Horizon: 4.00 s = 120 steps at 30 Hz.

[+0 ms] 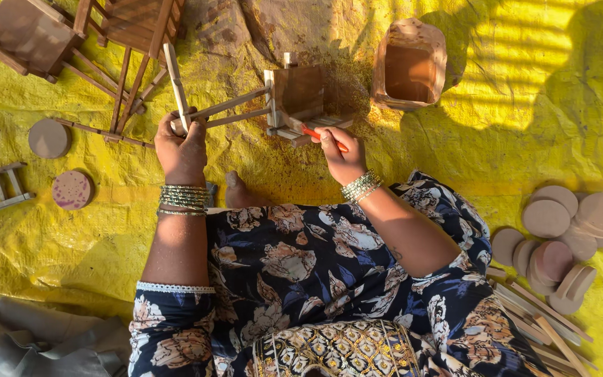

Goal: The person sits on a yellow tarp and uses a brush to apply a brown paste from a container onto small wooden toy furniture pieces, including a chair and a ladder-like frame, rotating each piece to coat its surfaces. Finished pieces are set aside among other wooden toy parts on the tarp.

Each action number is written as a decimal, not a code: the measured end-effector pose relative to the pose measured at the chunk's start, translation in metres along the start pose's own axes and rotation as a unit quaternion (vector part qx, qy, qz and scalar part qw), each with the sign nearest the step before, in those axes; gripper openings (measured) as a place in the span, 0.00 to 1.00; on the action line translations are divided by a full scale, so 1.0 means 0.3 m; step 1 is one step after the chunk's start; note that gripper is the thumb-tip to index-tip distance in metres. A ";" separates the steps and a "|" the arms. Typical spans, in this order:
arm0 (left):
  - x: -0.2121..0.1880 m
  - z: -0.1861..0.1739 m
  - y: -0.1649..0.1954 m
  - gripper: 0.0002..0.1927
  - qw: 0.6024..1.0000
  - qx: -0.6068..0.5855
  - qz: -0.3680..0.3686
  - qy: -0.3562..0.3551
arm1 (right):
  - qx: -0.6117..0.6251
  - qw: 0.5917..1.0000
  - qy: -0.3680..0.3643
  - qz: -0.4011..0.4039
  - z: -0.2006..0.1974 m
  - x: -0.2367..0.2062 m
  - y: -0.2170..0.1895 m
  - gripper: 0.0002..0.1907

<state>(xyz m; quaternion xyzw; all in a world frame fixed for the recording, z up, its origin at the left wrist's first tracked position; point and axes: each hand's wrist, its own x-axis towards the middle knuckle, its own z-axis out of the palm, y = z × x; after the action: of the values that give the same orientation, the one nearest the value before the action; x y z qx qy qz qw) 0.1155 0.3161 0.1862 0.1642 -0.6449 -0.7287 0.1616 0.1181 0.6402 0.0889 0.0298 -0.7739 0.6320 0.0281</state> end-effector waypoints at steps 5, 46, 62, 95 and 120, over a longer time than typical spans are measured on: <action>-0.008 0.004 0.017 0.12 1.000 0.012 0.012 -0.016 | 0.010 0.998 0.056 0.014 -0.100 0.064 0.044 0.10; -0.040 0.013 0.066 0.11 0.988 0.138 0.054 -0.030 | 0.047 0.998 -0.010 -0.039 -0.027 0.002 -0.055 0.09; -0.041 0.011 0.066 0.09 0.987 0.140 0.068 -0.040 | 0.003 0.995 -0.070 -0.072 -0.077 0.062 0.007 0.11; -0.039 0.005 0.083 0.10 0.983 0.160 0.079 -0.044 | 0.055 0.997 -0.052 0.019 -0.154 0.134 0.057 0.11; -0.109 0.032 0.240 0.12 0.895 0.199 0.370 -0.147 | -0.065 0.969 0.127 -0.202 -0.184 0.142 -0.139 0.07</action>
<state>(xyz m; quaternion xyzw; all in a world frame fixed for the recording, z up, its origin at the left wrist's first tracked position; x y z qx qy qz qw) 0.1422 0.3311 0.2598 -0.1668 -0.8067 -0.4888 0.2872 0.0795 0.6854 0.1440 0.1029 -0.7813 0.5601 0.2555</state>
